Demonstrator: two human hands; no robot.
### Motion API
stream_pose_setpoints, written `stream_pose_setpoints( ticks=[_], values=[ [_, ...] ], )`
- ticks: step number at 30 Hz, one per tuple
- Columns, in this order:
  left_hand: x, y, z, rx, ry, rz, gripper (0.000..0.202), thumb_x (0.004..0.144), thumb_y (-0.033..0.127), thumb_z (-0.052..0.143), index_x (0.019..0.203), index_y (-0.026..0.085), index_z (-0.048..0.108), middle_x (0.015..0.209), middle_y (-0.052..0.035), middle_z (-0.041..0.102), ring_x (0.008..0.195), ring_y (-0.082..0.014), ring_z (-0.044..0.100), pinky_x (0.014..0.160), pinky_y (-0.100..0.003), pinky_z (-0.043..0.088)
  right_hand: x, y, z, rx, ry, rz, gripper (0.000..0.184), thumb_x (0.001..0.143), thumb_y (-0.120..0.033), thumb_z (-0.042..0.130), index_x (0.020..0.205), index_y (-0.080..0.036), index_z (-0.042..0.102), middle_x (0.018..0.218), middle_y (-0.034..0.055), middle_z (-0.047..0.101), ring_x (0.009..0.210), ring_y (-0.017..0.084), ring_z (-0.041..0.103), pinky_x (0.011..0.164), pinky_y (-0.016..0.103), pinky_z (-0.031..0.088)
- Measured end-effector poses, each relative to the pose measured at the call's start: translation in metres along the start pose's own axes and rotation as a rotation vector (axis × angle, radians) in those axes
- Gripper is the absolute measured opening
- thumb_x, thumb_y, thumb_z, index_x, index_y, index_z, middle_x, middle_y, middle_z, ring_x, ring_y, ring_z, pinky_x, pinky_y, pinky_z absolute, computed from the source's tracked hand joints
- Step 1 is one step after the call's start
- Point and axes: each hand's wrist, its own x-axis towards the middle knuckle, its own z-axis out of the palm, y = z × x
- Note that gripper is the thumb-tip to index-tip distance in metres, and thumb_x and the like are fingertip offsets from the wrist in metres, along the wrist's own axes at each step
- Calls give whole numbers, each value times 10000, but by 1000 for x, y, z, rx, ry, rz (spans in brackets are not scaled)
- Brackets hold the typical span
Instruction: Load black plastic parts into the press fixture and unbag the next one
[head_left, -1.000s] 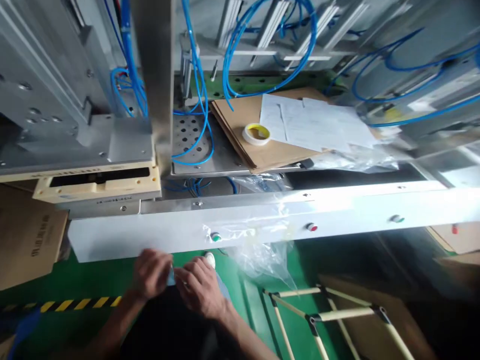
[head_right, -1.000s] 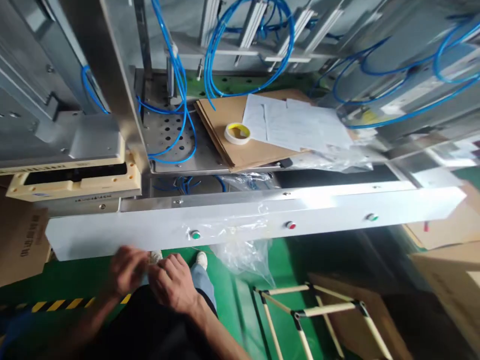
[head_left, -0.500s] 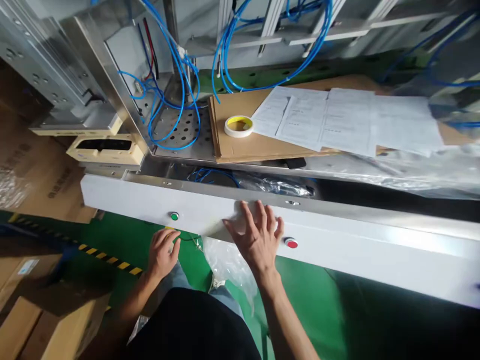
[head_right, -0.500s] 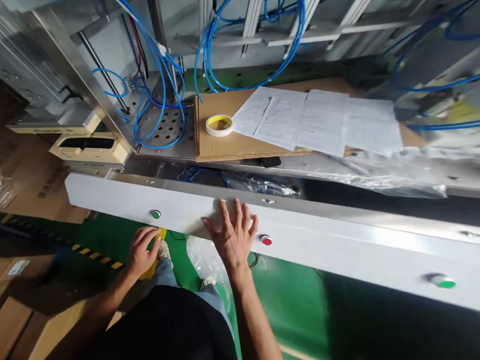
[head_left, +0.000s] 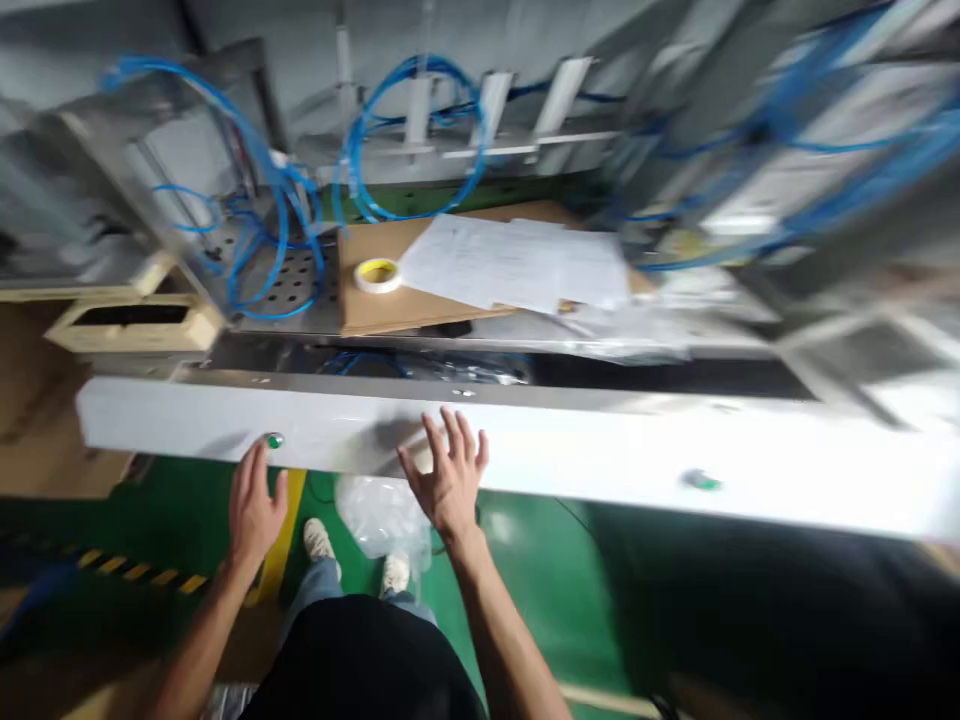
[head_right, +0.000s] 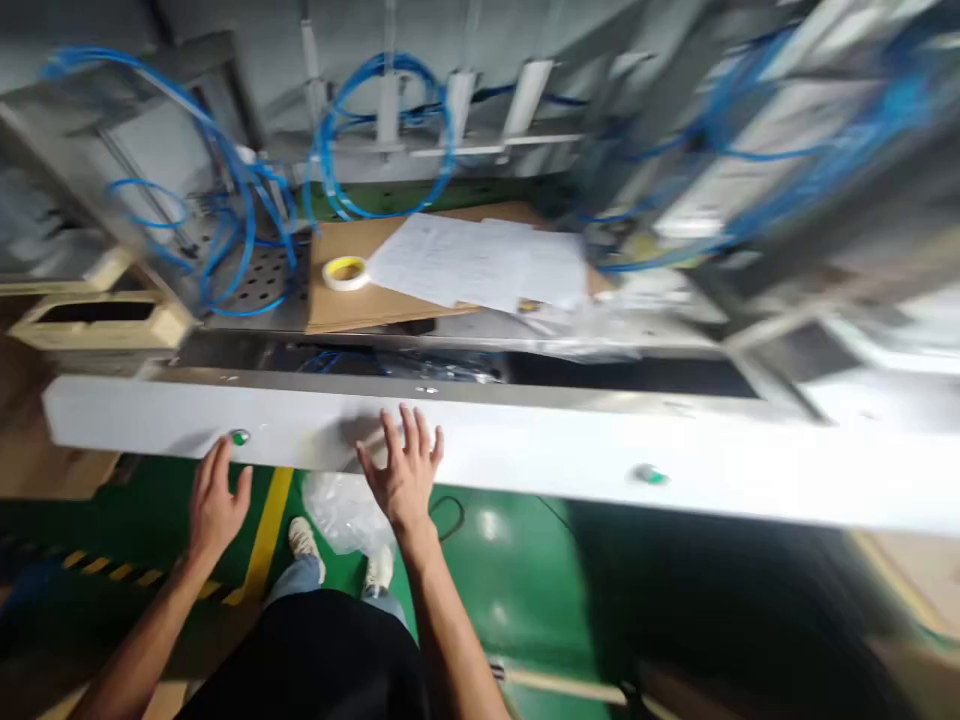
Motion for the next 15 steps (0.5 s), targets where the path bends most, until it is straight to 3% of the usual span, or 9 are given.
stream_pose_setpoints(
  ticks=[2, 4, 7, 9, 11, 13, 15],
  values=[
    [-3, -7, 12, -5, -58, 20, 647, 1056, 376, 538, 1647, 163, 387, 1583, -218, 537, 1469, -375, 522, 1224, -540, 447, -14, 38, -13, -47, 83, 200, 472, 990, -489, 614, 1384, -232, 659, 1433, 150, 680, 1390, 294, 567, 1251, 541, 345],
    [-8, -14, 23, -20, -66, 13, 697, 1046, 391, 557, 1677, 182, 345, 1614, -215, 510, 1478, -393, 516, 1233, -558, 441, -28, 92, -33, -125, 207, 491, 450, 991, -481, 568, 1305, -190, 705, 1379, 167, 703, 1317, 295, 615, 1204, 512, 414],
    [-17, -18, 33, -23, -26, 16, 744, 1036, 412, 575, 1699, 207, 306, 1633, -211, 491, 1478, -426, 512, 1228, -595, 445, -39, 173, -71, -230, 375, 786, 587, 999, -437, 449, 1380, -31, 633, 1378, 295, 660, 1288, 367, 612, 1121, 569, 470],
    [-23, -19, 39, -6, 21, 32, 772, 1033, 423, 578, 1712, 228, 267, 1637, -206, 486, 1460, -438, 527, 1210, -610, 464, -37, 211, -92, -233, 446, 870, 647, 974, -456, 434, 1388, 7, 616, 1316, 311, 677, 1225, 380, 630, 1065, 570, 502],
    [-28, -19, 48, 17, 58, 61, 791, 1036, 427, 566, 1725, 253, 217, 1629, -200, 497, 1419, -436, 567, 1162, -602, 511, -31, 233, -106, -196, 493, 892, 643, 940, -523, 448, 1295, -50, 702, 1120, 240, 751, 1054, 346, 668, 969, 521, 544],
    [-31, -17, 61, 35, 91, 89, 781, 1045, 427, 533, 1729, 277, 188, 1595, -198, 531, 1352, -428, 619, 1076, -587, 571, -28, 247, -111, -165, 559, 891, 678, 915, -593, 438, 1184, -63, 765, 922, 215, 761, 876, 336, 654, 865, 516, 549],
    [-30, -15, 76, 54, 138, 91, 754, 1055, 432, 492, 1729, 295, 181, 1546, -199, 572, 1281, -423, 658, 993, -582, 606, -29, 261, -108, -148, 613, 872, 686, 895, -634, 469, 1115, -77, 802, 865, 222, 763, 815, 345, 643, 831, 527, 538]
  ],
)
